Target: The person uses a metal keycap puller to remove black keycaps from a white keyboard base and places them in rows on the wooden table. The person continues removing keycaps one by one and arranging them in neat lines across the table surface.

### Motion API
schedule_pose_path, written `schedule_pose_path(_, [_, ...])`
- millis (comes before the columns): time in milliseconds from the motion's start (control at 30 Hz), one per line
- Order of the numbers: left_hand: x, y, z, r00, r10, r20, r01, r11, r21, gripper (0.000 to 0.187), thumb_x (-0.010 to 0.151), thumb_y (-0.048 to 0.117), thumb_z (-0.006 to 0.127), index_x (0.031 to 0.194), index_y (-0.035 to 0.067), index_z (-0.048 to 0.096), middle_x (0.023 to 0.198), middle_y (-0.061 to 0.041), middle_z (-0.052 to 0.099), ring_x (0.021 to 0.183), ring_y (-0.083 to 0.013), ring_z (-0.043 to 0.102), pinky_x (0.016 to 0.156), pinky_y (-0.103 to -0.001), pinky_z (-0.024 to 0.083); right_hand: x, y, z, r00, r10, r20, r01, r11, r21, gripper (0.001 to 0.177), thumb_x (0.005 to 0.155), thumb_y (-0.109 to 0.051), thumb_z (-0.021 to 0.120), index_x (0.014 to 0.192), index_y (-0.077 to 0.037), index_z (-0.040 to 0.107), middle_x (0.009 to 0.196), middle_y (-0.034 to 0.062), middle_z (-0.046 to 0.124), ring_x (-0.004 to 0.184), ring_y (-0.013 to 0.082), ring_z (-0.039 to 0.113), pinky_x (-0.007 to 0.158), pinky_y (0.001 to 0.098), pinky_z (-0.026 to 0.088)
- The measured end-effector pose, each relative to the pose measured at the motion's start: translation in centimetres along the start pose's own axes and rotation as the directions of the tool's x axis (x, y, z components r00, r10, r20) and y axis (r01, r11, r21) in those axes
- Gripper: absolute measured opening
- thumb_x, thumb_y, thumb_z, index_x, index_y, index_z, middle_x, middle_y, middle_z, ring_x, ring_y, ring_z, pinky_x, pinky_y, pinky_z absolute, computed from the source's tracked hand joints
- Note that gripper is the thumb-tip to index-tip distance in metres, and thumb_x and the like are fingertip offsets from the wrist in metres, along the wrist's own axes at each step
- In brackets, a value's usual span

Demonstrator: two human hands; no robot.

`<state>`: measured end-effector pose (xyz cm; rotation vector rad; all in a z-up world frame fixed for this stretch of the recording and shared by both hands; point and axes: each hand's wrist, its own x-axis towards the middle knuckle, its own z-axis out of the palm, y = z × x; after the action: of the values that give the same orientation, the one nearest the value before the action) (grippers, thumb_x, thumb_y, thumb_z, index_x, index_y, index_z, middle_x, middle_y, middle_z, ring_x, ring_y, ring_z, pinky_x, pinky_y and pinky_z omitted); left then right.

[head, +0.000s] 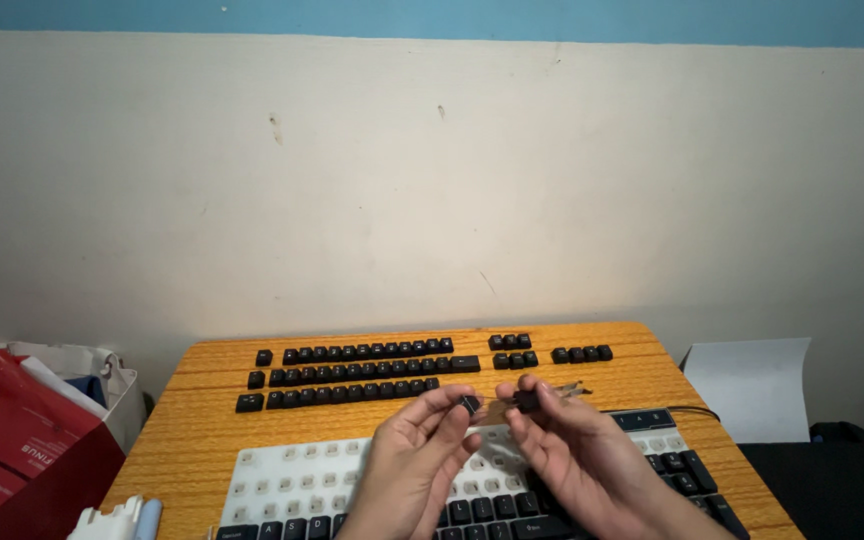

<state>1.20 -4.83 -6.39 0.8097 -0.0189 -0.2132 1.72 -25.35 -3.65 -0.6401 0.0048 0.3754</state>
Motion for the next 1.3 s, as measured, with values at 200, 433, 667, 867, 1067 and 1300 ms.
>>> schedule_pose_path(200, [-0.1,0.2,-0.2,0.998,0.033,0.059,-0.022,0.985,-0.169,0.036,0.090,0.017,0.071,0.120,-0.002,0.065,0.105,-0.012,0.070,0.102,-0.0213,0.065,0.092,-0.038,0.054,0.0,0.4,0.1,1.000,0.017,0.022,-0.020,0.990,0.141,0.021,0.100,-0.010,0.054,0.108,0.008,0.062,0.113,0.0251,0.068,0.097,0.0244,0.073,0.084,0.0295,0.056])
schedule_pose_path(433, [-0.2,1.8,0.5,0.971,0.212,-0.111,-0.177,0.949,0.261,0.038,0.081,0.002,0.077,0.118,-0.006,0.072,0.101,-0.014,0.076,0.095,-0.0165,0.073,0.089,-0.030,0.059,-0.2,-1.2,1.4,0.996,-0.090,0.013,0.091,0.981,-0.172,0.020,0.104,-0.022,0.051,0.099,-0.005,0.060,0.080,0.0062,0.059,0.073,0.0179,0.065,0.062,0.0304,0.058])
schedule_pose_path(667, [-1.0,3.2,1.4,0.983,0.102,-0.150,-0.044,0.937,0.347,0.037,0.084,0.004,0.073,0.119,-0.006,0.073,0.103,-0.017,0.081,0.094,-0.0177,0.078,0.087,-0.028,0.061,0.7,-0.8,3.5,0.799,-0.307,0.518,0.552,0.030,-0.833,0.022,0.096,-0.019,0.072,0.110,-0.002,0.070,0.084,0.0063,0.067,0.072,0.0186,0.061,0.060,0.0324,0.048])
schedule_pose_path(867, [-1.1,3.6,1.1,0.984,0.175,-0.035,-0.148,0.910,0.387,0.035,0.086,0.005,0.072,0.119,-0.009,0.072,0.105,-0.017,0.081,0.095,-0.0175,0.077,0.087,-0.028,0.061,0.6,-0.6,7.4,0.794,-0.251,0.554,0.504,-0.238,-0.830,0.028,0.080,-0.021,0.084,0.103,-0.006,0.077,0.083,0.0056,0.078,0.067,0.0124,0.068,0.058,0.0282,0.051])
schedule_pose_path(1067, [-0.6,4.0,0.6,0.969,0.246,-0.033,-0.203,0.861,0.467,0.038,0.086,0.006,0.072,0.122,-0.005,0.069,0.104,-0.013,0.079,0.097,-0.0153,0.077,0.086,-0.027,0.063,1.8,-0.3,7.5,0.876,-0.242,0.418,0.369,-0.222,-0.902,0.026,0.076,-0.017,0.082,0.099,-0.005,0.079,0.075,0.0062,0.076,0.057,0.0140,0.063,0.050,0.0300,0.048])
schedule_pose_path(1300, [-1.2,5.2,0.5,0.911,0.371,-0.182,-0.134,0.681,0.720,0.030,0.092,0.007,0.065,0.120,0.003,0.070,0.094,-0.010,0.078,0.084,-0.0154,0.079,0.072,-0.024,0.062,6.3,-1.0,5.0,0.939,-0.191,0.287,0.216,-0.323,-0.921,0.027,0.078,-0.019,0.080,0.096,0.000,0.076,0.063,0.0128,0.071,0.053,0.0184,0.063,0.056,0.0322,0.054])
